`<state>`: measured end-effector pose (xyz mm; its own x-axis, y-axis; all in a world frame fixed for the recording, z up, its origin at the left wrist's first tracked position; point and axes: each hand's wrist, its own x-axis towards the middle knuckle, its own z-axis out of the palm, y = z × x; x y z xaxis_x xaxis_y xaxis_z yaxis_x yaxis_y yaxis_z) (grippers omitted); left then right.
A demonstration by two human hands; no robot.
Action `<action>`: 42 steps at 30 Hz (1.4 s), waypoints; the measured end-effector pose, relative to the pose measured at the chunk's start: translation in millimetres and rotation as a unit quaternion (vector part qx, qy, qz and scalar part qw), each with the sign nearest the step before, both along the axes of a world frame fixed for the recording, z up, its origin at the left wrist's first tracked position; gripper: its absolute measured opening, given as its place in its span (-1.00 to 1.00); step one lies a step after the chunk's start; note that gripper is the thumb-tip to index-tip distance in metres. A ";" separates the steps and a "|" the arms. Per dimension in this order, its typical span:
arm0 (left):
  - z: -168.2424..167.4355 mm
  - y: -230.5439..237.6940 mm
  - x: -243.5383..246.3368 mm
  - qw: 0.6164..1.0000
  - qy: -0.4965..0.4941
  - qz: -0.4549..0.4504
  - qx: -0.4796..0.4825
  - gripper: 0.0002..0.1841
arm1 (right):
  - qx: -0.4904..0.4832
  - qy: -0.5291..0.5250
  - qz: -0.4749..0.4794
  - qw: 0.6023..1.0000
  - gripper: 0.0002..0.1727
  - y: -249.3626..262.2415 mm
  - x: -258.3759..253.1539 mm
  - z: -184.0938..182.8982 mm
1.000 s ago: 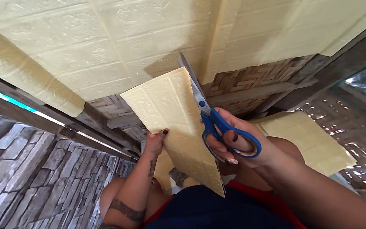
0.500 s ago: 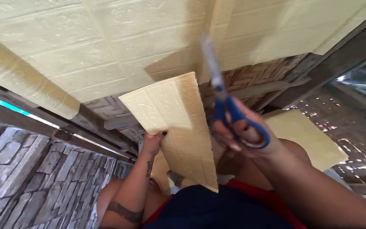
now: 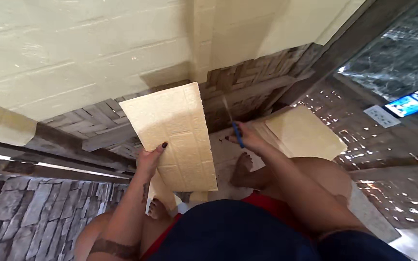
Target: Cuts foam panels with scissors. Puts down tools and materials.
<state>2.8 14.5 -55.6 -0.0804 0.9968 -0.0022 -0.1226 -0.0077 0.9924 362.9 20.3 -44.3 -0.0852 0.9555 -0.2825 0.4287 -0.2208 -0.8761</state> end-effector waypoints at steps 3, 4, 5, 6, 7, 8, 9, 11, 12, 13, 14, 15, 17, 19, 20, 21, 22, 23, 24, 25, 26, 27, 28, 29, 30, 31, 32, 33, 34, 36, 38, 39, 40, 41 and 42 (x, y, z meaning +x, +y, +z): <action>-4.7 -2.0 6.9 0.997 0.053 -0.003 -0.062 -0.54 | -0.150 -0.077 0.087 0.982 -0.20 0.2 17.0 -63.2; -6.2 -3.3 6.5 0.994 0.071 0.000 -0.079 -0.52 | -0.194 -0.105 0.123 0.968 -0.21 -0.5 17.1 -79.7; -7.7 -4.1 6.2 0.992 0.088 0.004 -0.096 -0.50 | -0.229 -0.137 0.152 0.952 -0.23 -1.0 14.9 -92.1; -9.7 -4.6 7.4 0.988 0.110 0.005 -0.112 -0.47 | -0.252 -0.170 0.178 0.936 -0.29 -1.9 12.9 -102.9; -12.1 -5.4 9.7 0.982 0.142 0.001 -0.127 -0.43 | -0.262 -0.203 0.201 0.922 -0.36 -4.4 10.8 -113.0; -14.4 -6.3 12.6 0.974 0.176 -0.007 -0.141 -0.37 | -0.262 -0.226 0.222 0.912 -0.41 -8.5 8.4 -121.9; -16.8 -6.7 16.5 0.967 0.205 -0.012 -0.152 -0.32 | -0.257 -0.237 0.237 0.907 -0.41 -13.1 5.6 -132.0; -22.3 -7.0 21.9 0.955 0.247 -0.022 -0.161 -0.32 | -0.224 -0.238 0.261 0.908 -0.38 -23.8 -1.0 -161.0; -25.7 -7.6 22.8 0.952 0.259 -0.027 -0.161 -0.35 | -0.200 -0.248 0.284 0.904 -0.37 -29.7 -3.9 -175.2; -29.4 -8.8 22.7 0.949 0.267 -0.041 -0.160 -0.38 | -0.184 -0.264 0.313 0.893 -0.36 -35.2 -5.3 -186.1; -33.5 -9.9 21.7 0.947 0.274 -0.058 -0.159 -0.41 | -0.175 -0.281 0.342 0.880 -0.36 -39.1 -4.8 -195.2; -37.8 -11.0 20.4 0.944 0.280 -0.076 -0.154 -0.44 | -0.168 -0.292 0.363 0.869 -0.40 -41.2 -3.5 -199.3; -45.5 -14.3 18.1 0.940 0.289 -0.116 -0.143 -0.50 | -0.157 -0.295 0.371 0.867 -0.46 -38.0 -0.2 -203.8; -50.9 -17.7 16.5 0.925 0.323 -0.147 -0.138 -0.54 | -0.146 -0.292 0.334 0.884 -0.49 -32.7 3.1 -213.0; -54.0 -18.7 15.1 0.916 0.345 -0.152 -0.135 -0.54 | -0.148 -0.290 0.318 0.890 -0.50 -30.1 4.7 -215.7; -55.9 -20.1 14.1 0.908 0.367 -0.148 -0.136 -0.54 | -0.151 -0.290 0.314 0.891 -0.52 -27.5 6.3 -218.5; -56.1 -21.5 13.8 0.902 0.384 -0.137 -0.145 -0.54 | -0.151 -0.289 0.316 0.891 -0.53 -25.0 8.1 -223.0; -55.5 -22.7 14.1 0.896 0.399 -0.122 -0.154 -0.54 | -0.148 -0.287 0.322 0.890 -0.53 -22.4 10.0 -228.9; -54.7 -23.5 14.0 0.892 0.407 -0.108 -0.162 -0.55 | -0.141 -0.283 0.327 0.890 -0.52 -20.1 11.4 -234.8; -55.5 -24.1 13.2 0.890 0.413 -0.094 -0.167 -0.55 | -0.138 -0.279 0.324 0.893 -0.43 -17.5 12.6 -240.4; -56.2 -24.8 12.9 0.889 0.417 -0.079 -0.171 -0.56 | -0.140 -0.276 0.313 0.898 -0.30 -14.9 13.7 -246.9; -56.3 -24.9 12.8 0.887 0.420 -0.069 -0.178 -0.54 | -0.144 -0.269 0.295 0.906 -0.22 -12.4 14.6 -250.8; -55.6 -24.1 13.3 0.885 0.421 -0.063 -0.187 -0.52 | -0.148 -0.254 0.274 0.916 -0.18 -9.4 15.1 -247.8; -54.6 -22.8 13.8 0.884 0.421 -0.063 -0.194 -0.49 | -0.154 -0.230 0.260 0.925 -0.18 -5.3 15.2 -238.3; -52.1 -22.0 15.6 0.881 0.420 -0.069 -0.206 -0.47 | -0.168 -0.194 0.251 0.933 -0.22 -0.9 15.6 -219.0; -48.0 -21.7 18.0 0.877 0.418 -0.084 -0.222 -0.46 | -0.180 -0.154 0.236 0.942 -0.28 3.2 15.8 -201.5; -44.3 -21.0 19.3 0.871 0.418 -0.100 -0.238 -0.47 | -0.195 -0.113 0.214 0.950 -0.34 7.3 15.0 -187.8; -41.2 -19.1 21.0 0.866 0.418 -0.117 -0.249 -0.49 | -0.212 -0.064 0.187 0.957 -0.38 12.0 14.0 -181.1; -38.8 -17.2 21.9 0.864 0.412 -0.132 -0.257 -0.52 | -0.226 -0.007 0.153 0.962 -0.38 16.6 12.6 -181.5; -37.4 -13.7 21.3 0.865 0.396 -0.150 -0.270 -0.54 | -0.233 0.088 0.086 0.965 -0.40 26.8 11.7 -194.0; -41.3 -12.3 19.0 0.881 0.362 -0.175 -0.250 -0.52 | -0.231 0.160 0.033 0.959 -0.43 28.5 10.2 -181.3; -44.0 -11.5 16.7 0.888 0.347 -0.190 -0.234 -0.51 | -0.224 0.186 0.013 0.956 -0.44 27.6 7.7 -167.4; -45.6 -11.0 15.3 0.892 0.339 -0.201 -0.221 -0.51 | -0.214 0.213 0.002 0.953 -0.43 27.6 7.6 -158.0; -43.9 -10.9 15.7 0.894 0.330 -0.211 -0.215 -0.51 | -0.200 0.238 -0.008 0.950 -0.43 27.9 8.4 -151.5; -40.8 -11.0 17.0 0.897 0.319 -0.219 -0.215 -0.52 | -0.187 0.259 -0.021 0.947 -0.43 27.4 9.7 -145.1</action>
